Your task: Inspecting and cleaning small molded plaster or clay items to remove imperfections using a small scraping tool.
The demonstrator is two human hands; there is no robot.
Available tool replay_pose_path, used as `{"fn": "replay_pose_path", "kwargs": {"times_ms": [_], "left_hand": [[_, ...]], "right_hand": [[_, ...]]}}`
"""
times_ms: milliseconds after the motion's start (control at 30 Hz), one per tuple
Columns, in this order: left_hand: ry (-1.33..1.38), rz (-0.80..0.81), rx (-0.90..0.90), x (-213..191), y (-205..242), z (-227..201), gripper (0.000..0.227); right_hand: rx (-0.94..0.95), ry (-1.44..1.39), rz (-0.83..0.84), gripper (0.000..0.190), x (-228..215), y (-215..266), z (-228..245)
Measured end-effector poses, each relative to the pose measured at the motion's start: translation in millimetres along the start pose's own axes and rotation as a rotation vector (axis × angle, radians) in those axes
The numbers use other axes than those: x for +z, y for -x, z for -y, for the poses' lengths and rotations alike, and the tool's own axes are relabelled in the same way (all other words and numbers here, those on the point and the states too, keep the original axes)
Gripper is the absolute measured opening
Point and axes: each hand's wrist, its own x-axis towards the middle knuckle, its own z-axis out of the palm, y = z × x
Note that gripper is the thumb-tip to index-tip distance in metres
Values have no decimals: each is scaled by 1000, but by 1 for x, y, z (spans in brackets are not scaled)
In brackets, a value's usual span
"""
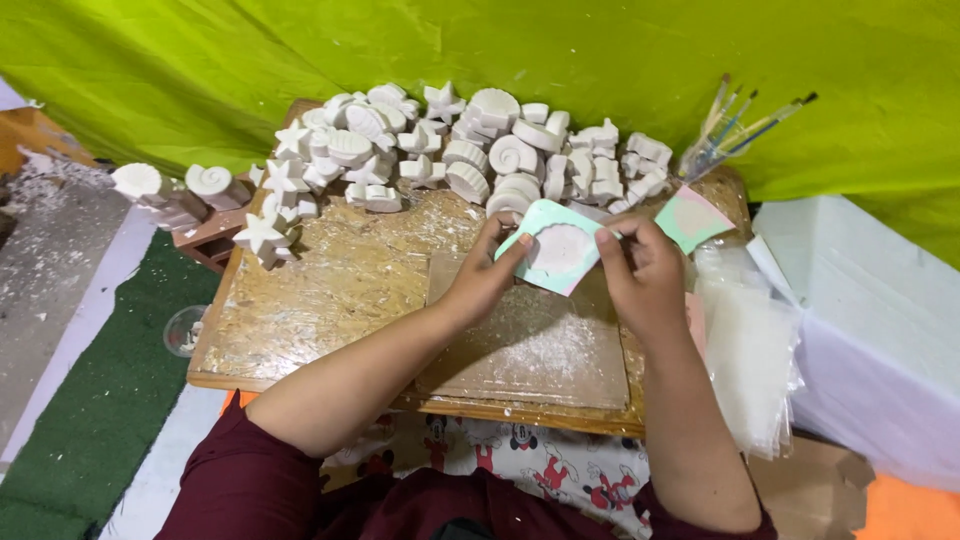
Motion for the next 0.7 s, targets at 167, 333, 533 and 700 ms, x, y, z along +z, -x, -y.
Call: {"fn": "replay_pose_path", "kwargs": {"times_ms": [167,333,533,700], "left_hand": [[7,-89,78,8,8,-21,23],[-85,-93,169,8,7,-14,14],[-71,-132,147,18,8,-28,11],[67,-121,68,-5,-8,5,9]], "right_hand": [[122,-283,25,15,25,-2,-47],[281,-447,-75,15,29,12,-79],[336,-604,-123,17,31,3,-83],[377,-682,-100,16,31,2,-98]]}}
